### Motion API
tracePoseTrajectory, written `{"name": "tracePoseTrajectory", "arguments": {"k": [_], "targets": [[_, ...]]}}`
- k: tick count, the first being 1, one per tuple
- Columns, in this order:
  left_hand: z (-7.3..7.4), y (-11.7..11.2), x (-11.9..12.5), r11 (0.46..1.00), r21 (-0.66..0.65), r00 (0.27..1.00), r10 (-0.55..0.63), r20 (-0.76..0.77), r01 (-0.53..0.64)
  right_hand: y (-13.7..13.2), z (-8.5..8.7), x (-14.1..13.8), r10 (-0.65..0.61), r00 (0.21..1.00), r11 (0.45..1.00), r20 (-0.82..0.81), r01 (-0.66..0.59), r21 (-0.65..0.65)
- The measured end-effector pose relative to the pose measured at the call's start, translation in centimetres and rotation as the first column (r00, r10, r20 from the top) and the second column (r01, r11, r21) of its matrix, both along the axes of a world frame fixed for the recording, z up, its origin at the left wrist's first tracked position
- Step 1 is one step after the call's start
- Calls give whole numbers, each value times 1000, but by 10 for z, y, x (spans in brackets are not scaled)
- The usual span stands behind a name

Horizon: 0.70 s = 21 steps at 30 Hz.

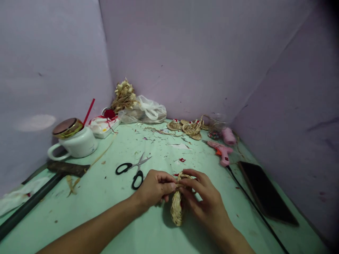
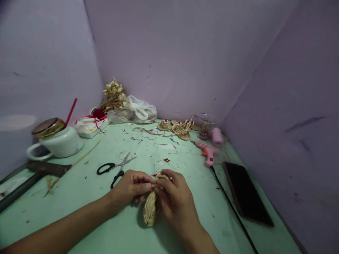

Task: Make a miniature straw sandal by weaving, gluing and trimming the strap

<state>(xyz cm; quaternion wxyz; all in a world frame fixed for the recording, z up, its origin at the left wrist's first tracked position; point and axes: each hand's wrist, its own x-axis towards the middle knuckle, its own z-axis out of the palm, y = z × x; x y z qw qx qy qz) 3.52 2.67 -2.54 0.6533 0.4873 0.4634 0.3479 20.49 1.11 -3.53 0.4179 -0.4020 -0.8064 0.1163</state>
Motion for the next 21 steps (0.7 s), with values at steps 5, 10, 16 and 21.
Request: {"name": "tracePoseTrajectory", "arguments": {"k": [5,10,16,21], "targets": [[-2,1,-2,1000,-29,990,5,143,-1,3,-1,1,-59,995,995,-79,53,-82],[-1,1,-2,999,-16,991,30,133,-28,-1,2,-2,-90,991,989,-102,77,-128],[-3,-8,3,998,35,998,-44,52,43,-2,2,-2,-141,976,976,-165,110,-186],[2,-13,5,993,105,988,-38,-152,55,-3,13,-2,-245,937,906,-249,130,-402]]}}
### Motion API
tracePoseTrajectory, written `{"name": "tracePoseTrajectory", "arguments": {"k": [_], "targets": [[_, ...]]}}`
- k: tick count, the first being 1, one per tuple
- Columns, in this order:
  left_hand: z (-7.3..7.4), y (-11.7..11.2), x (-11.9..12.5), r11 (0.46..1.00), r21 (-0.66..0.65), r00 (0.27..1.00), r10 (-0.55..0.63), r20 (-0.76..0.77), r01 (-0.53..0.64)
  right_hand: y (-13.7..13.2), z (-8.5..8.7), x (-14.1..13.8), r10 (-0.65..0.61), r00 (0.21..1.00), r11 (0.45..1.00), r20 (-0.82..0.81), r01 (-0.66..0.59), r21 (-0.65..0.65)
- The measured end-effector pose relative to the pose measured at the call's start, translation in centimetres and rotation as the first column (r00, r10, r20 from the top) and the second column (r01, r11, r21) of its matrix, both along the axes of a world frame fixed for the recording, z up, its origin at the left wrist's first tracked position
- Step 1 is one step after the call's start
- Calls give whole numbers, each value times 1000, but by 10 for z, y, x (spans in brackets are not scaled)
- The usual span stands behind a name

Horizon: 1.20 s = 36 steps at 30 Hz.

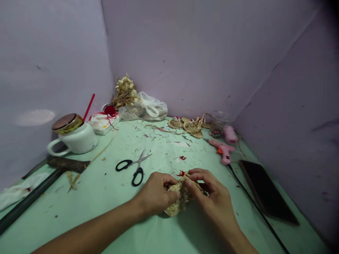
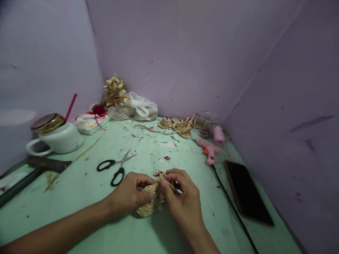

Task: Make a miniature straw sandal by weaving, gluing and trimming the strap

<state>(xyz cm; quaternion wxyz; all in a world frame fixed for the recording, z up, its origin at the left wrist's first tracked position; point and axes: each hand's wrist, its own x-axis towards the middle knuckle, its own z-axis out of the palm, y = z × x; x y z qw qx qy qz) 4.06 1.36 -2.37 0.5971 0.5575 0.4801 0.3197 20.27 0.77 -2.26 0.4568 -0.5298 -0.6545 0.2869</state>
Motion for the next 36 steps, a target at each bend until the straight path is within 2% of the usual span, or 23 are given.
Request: {"name": "tracePoseTrajectory", "arguments": {"k": [4,11,14,17,21,26,30,33,36], "targets": [[2,4,-2,1000,-26,1000,13,4,-13,0,6,1,-5,998,992,-60,-2,-129],[1,7,-5,1000,-17,999,5,46,-4,2,9,3,-51,996,989,-78,40,-140],[6,9,-8,1000,-18,1000,-23,5,23,3,7,5,-12,973,969,-232,-46,-242],[12,10,-12,999,11,993,-49,-104,51,3,5,6,14,899,914,-438,-189,-359],[16,11,-16,997,13,990,-80,-120,82,4,6,3,-13,817,871,-577,-274,-408],[15,12,-21,992,6,988,-125,-86,126,6,8,0,-96,747,785,-658,-350,-511],[17,15,-23,997,56,994,-38,-105,44,6,8,1,-59,709,717,-703,-460,-524],[18,16,-22,995,97,993,40,-109,-29,6,9,1,-67,670,708,-739,-490,-508],[18,15,-20,983,180,988,55,-146,-29,5,9,0,-59,678,721,-733,-479,-501]]}}
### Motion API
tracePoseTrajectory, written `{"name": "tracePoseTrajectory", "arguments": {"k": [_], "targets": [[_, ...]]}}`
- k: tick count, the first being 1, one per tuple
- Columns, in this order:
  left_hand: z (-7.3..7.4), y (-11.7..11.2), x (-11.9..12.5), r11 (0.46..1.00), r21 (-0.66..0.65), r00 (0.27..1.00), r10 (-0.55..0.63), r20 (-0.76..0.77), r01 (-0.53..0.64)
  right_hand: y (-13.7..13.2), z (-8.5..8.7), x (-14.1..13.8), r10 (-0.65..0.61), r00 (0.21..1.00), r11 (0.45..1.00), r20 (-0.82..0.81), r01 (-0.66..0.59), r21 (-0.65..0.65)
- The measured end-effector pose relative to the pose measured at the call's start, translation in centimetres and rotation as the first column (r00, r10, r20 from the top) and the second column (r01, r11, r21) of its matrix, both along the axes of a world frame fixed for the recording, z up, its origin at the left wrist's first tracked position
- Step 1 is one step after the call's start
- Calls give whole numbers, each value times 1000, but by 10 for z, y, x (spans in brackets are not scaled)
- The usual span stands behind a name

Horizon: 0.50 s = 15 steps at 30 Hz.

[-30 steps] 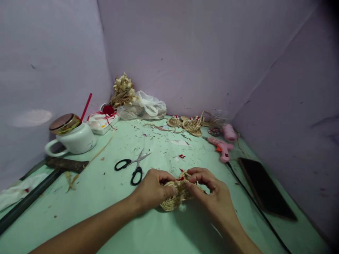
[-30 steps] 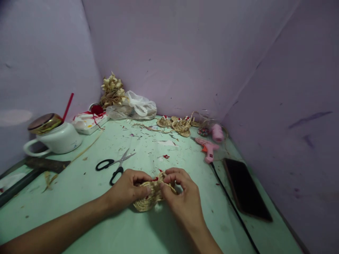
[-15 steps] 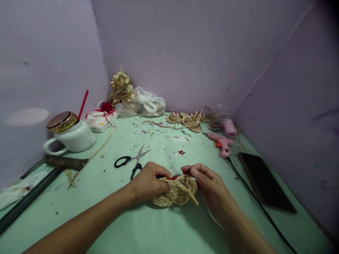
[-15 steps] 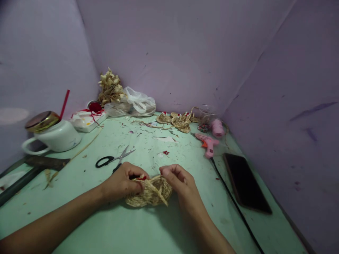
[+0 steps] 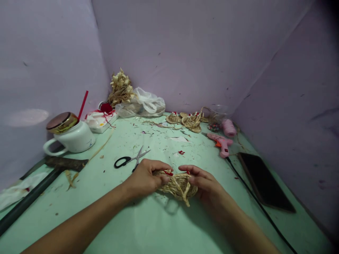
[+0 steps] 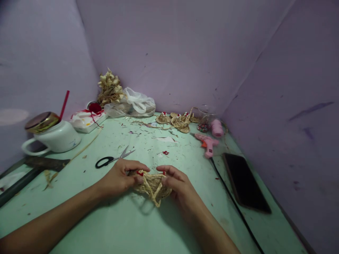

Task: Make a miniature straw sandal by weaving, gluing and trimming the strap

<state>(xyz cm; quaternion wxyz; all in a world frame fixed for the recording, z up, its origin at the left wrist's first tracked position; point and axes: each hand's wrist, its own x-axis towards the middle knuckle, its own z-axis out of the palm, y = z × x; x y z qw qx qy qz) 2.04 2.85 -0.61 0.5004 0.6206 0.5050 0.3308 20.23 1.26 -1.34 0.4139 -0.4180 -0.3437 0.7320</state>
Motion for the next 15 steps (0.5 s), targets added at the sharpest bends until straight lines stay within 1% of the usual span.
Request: {"name": "tracePoseTrajectory", "arguments": {"k": [4,7,9,11,13,15], "targets": [[-5,0,-3,997,53,996,-50,-71,54,-1,0,-1,14,998,1000,65,-14,-1],[-7,2,-7,990,81,987,-102,-122,112,0,-1,1,36,998,999,57,-34,-24],[-8,3,-8,986,109,982,-111,-150,128,1,-1,3,77,996,997,53,-77,-2],[-9,2,-8,983,136,983,-99,-156,120,3,-1,4,104,990,993,94,-108,43],[-9,1,-6,982,153,985,-91,-144,113,4,-2,3,90,982,991,163,-104,79],[-7,2,-6,978,168,984,-100,-146,124,4,-4,1,46,977,993,207,-68,101]]}}
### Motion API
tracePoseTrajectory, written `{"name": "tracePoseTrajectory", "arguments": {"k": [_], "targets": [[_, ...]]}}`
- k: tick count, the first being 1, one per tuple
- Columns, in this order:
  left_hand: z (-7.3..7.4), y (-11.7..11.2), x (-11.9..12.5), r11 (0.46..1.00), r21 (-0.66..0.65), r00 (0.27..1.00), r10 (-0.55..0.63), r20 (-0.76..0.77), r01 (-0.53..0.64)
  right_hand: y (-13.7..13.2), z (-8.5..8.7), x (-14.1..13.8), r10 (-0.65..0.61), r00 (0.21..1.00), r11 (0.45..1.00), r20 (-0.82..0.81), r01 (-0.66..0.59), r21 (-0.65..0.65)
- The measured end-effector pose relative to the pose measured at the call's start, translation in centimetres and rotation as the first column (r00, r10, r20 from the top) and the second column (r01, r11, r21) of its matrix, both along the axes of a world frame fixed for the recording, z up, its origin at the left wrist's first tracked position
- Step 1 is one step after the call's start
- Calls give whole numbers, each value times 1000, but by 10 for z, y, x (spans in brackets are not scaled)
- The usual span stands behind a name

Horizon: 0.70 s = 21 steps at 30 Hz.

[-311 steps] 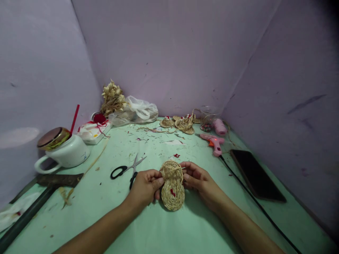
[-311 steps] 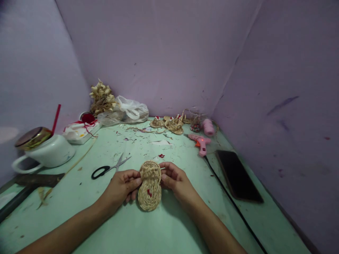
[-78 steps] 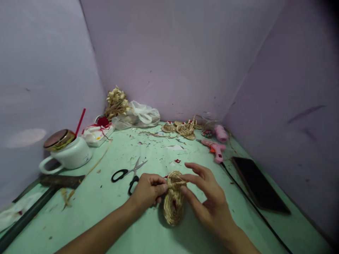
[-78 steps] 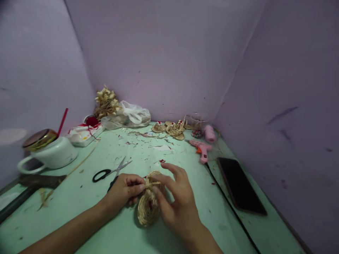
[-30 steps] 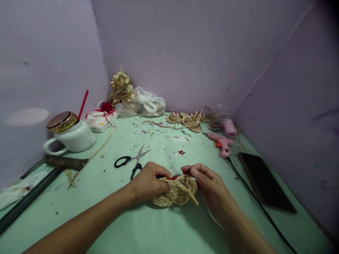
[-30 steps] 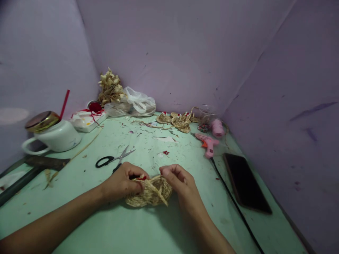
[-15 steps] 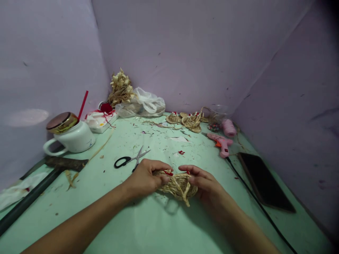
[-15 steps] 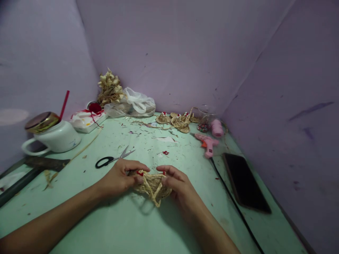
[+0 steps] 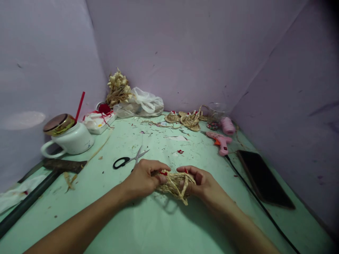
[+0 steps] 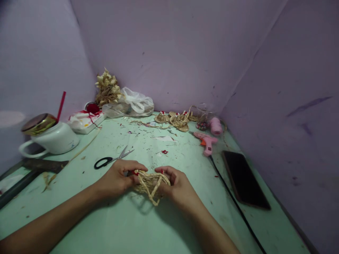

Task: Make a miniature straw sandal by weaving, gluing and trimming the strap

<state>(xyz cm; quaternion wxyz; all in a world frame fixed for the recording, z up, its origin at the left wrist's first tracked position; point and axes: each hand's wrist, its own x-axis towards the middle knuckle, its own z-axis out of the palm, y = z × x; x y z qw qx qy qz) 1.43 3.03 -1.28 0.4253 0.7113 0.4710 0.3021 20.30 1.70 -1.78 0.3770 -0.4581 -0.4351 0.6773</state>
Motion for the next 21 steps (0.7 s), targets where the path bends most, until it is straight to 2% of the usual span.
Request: {"name": "tracePoseTrajectory", "arguments": {"k": [3,5,6,7,8,9,10,11,14,21], "targets": [[10,6,-8,995,95,996,50,-70,-43,1,-4,-2,-81,997,997,0,81,9],[21,12,-21,966,215,959,188,-212,-142,1,-6,-2,-143,989,990,-27,143,3],[27,15,-28,948,264,900,266,-345,-179,1,-7,-2,-169,985,986,-37,169,5],[32,18,-36,937,288,799,325,-507,-199,1,-8,-2,-188,981,982,-44,188,10],[37,20,-44,940,277,674,336,-658,-199,1,-8,-2,-198,979,980,-46,199,13],[40,22,-51,939,274,551,343,-761,-206,1,-8,-2,-202,978,979,-45,203,14],[42,22,-57,952,242,458,304,-836,-190,1,-8,-2,-201,979,979,-43,202,13],[42,23,-61,967,197,401,247,-882,-163,1,-8,-2,-199,979,980,-40,199,11],[37,21,-65,990,124,351,141,-926,-71,0,-7,-3,-188,982,982,-29,188,12],[23,25,-55,984,178,255,180,-950,-29,2,-7,-4,-198,980,980,28,199,-15]]}}
